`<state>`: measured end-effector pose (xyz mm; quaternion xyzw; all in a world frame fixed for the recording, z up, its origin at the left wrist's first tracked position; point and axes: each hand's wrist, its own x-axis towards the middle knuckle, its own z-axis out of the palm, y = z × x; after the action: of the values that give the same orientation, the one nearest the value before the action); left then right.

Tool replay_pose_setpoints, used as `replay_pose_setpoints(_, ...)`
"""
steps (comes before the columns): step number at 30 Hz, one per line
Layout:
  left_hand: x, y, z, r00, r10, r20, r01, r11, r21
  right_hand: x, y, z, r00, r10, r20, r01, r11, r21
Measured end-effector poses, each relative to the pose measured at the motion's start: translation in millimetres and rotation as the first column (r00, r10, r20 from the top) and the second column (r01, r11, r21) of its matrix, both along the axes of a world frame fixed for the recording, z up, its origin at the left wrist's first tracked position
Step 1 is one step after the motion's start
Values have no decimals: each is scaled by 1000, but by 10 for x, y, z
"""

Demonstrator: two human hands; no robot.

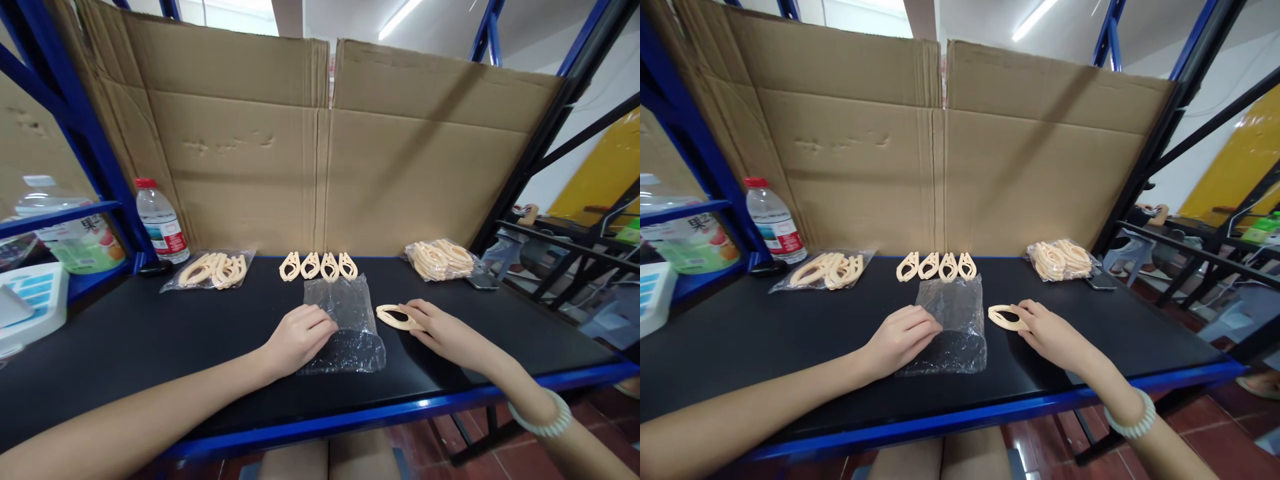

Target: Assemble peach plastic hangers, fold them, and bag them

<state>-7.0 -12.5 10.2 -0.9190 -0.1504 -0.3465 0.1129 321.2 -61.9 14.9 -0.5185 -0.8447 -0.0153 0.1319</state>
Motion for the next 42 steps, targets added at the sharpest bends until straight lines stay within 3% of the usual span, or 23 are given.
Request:
replay_pose_setpoints(6, 0, 18, -13, 1000, -6, -11, 6, 1000, -1, -7, -220, -98, 996, 56, -71, -41, 978, 203)
replay_pose_setpoints(15, 7, -10, 19, 1000, 4, -21, -4, 1000, 14, -65, -491, -283, 983, 38, -180, 56, 870, 491)
replay_pose_setpoints(19, 11, -24, 24, 999, 13, -45, -11, 999, 52, -138, -543, -205, 982, 64, -176, 54, 801, 596)
replay_pose_setpoints(23, 20, -43, 32, 996, 35, -81, -27, 995, 95, -303, -711, -18, 982, 147, -121, -13, 685, 728)
replay_pose_setpoints(29, 17, -39, 10, 994, 58, -96, -51, 996, 80, -747, -961, 221, 952, 301, 64, -269, 712, 648)
replay_pose_setpoints(34, 17, -25, -18, 995, 47, -86, -44, 998, 36, -1155, -643, 162, 859, 412, 305, -511, 646, 566)
replay_pose_setpoints(37, 28, -39, -4, 994, 57, -97, -54, 998, 37, -1255, -431, 52, 867, 340, 364, -492, 697, 521)
replay_pose_setpoints(42, 31, -56, 18, 990, 72, -124, -63, 995, 74, -1292, -308, -111, 910, 155, 384, -348, 788, 508)
